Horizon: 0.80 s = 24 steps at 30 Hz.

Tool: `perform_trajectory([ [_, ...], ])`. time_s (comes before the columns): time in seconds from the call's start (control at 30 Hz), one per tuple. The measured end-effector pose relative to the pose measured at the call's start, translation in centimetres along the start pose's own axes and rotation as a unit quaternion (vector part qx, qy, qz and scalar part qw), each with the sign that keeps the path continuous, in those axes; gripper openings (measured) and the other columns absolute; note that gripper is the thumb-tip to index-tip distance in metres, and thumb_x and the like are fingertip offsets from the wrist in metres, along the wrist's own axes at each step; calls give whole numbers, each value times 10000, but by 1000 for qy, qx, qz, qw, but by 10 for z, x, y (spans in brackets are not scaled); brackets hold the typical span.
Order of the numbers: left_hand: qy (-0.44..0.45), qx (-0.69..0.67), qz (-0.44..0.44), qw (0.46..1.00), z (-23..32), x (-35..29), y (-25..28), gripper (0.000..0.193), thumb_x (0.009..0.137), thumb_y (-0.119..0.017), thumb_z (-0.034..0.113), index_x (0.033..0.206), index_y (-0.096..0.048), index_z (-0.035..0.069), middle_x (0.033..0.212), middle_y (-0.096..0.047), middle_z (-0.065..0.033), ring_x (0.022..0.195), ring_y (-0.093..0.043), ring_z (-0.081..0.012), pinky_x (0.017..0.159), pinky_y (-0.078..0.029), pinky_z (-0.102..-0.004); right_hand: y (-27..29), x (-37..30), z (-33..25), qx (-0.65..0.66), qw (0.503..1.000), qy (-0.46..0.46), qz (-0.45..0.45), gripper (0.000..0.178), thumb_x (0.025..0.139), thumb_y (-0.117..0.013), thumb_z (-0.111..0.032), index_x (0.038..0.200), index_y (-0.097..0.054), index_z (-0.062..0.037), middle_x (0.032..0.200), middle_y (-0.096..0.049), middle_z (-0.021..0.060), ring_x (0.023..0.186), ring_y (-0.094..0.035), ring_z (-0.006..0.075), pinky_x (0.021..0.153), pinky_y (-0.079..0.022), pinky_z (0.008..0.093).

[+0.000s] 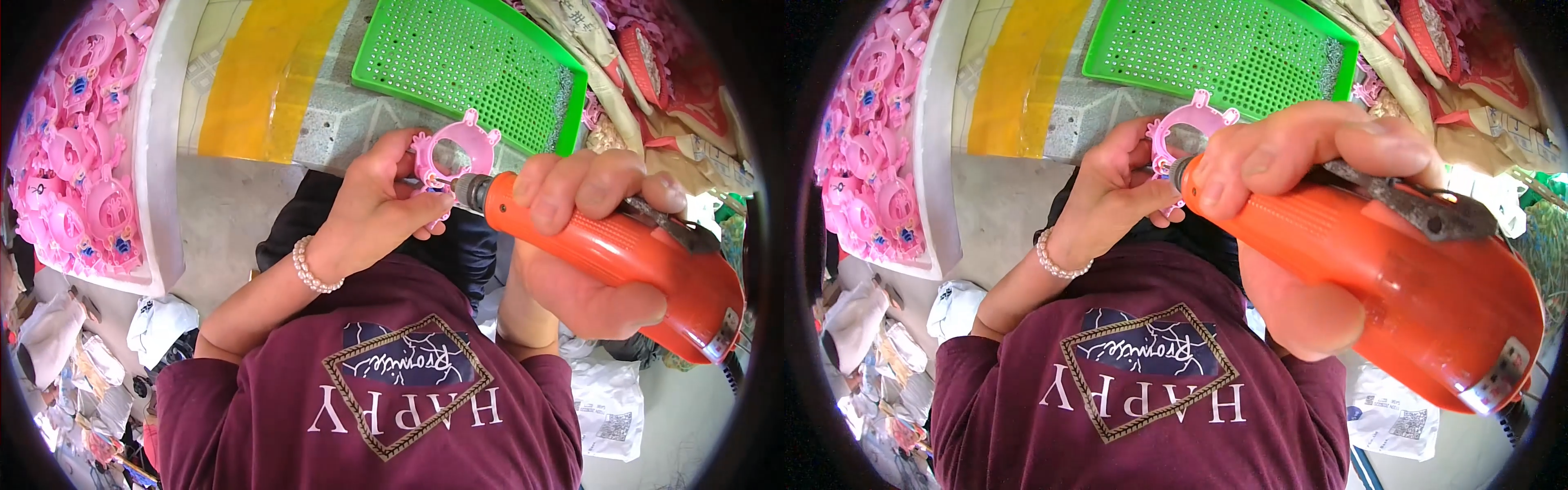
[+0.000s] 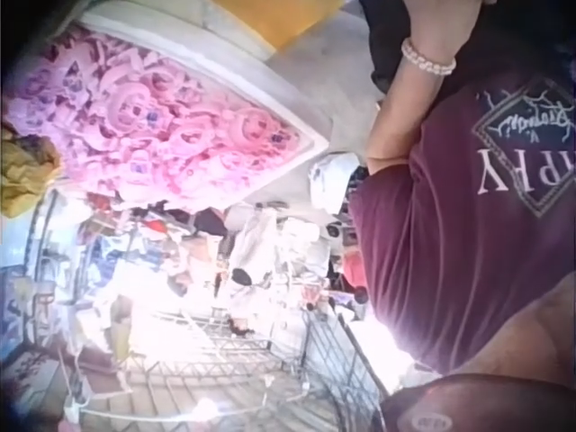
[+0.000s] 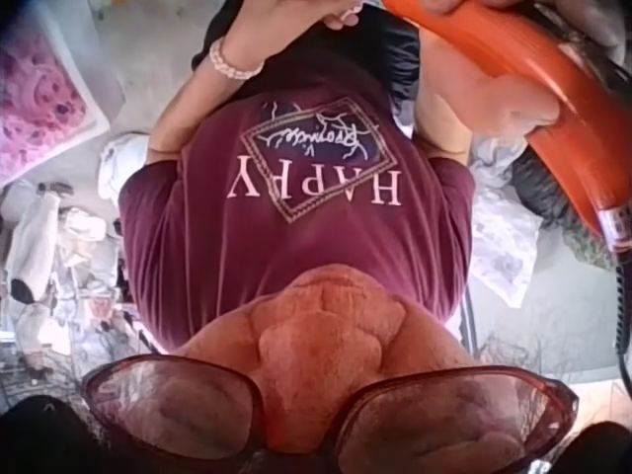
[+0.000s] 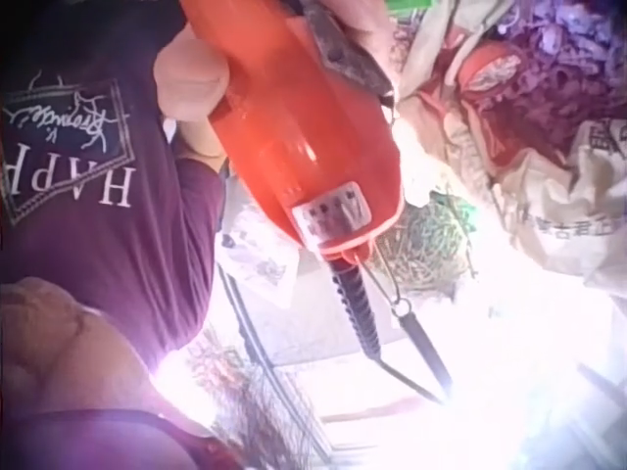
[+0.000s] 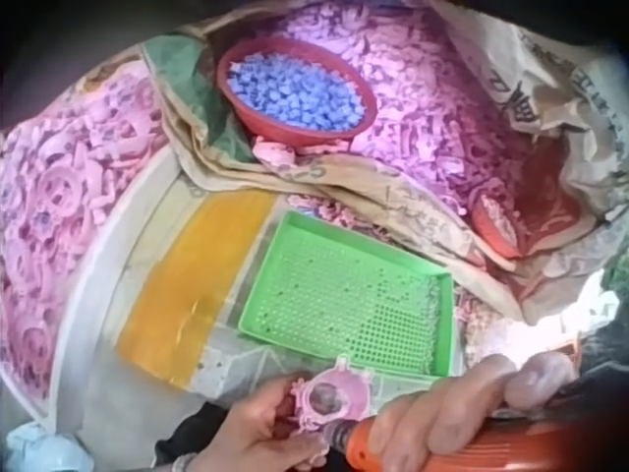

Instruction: Assembling small plastic components into toy frames using a handheld insertion tool.

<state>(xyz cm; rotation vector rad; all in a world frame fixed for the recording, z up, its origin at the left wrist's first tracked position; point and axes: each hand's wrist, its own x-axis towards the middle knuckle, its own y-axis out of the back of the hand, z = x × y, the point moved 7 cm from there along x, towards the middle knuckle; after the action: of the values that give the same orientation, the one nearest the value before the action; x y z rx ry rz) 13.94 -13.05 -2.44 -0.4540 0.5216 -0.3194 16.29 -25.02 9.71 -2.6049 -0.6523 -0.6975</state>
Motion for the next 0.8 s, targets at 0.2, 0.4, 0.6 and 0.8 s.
perform_trajectory([
  [0.2,-1,-5,6,1000,-2,0,2,426,803,-623,-33,1177,-417,-31,878,-611,-93,642,-615,-111,517,-509,-225,0,-3,5,-24,1000,-14,10,666,818,-579,-605,1323,-397,-212,1005,-499,51,764,-536,175,735,-427,374],
  [0.4,1,-18,10,1000,-1,-1,1,458,798,-628,-40,1202,-414,-22,882,-616,-95,636,-619,-117,511,-510,-224,-1,-8,8,-43,998,-23,47,656,810,-576,-619,1317,-397,-242,975,-501,44,740,-532,171,726,-419,367],
  [0.6,-3,-19,46,999,-6,-5,0,474,794,-614,-69,1218,-410,-3,890,-621,-96,630,-622,-120,501,-508,-227,-8,-9,11,-55,996,-23,69,662,808,-568,-628,1319,-388,-248,956,-500,45,724,-527,170,714,-414,365],
  [0.8,-3,-29,50,998,-6,-5,2,490,800,-615,-65,1234,-398,6,902,-628,-103,642,-633,-125,502,-517,-225,-10,0,0,-61,997,9,51,735,829,-528,-631,1357,-332,-158,958,-490,72,726,-514,181,685,-415,375],
])
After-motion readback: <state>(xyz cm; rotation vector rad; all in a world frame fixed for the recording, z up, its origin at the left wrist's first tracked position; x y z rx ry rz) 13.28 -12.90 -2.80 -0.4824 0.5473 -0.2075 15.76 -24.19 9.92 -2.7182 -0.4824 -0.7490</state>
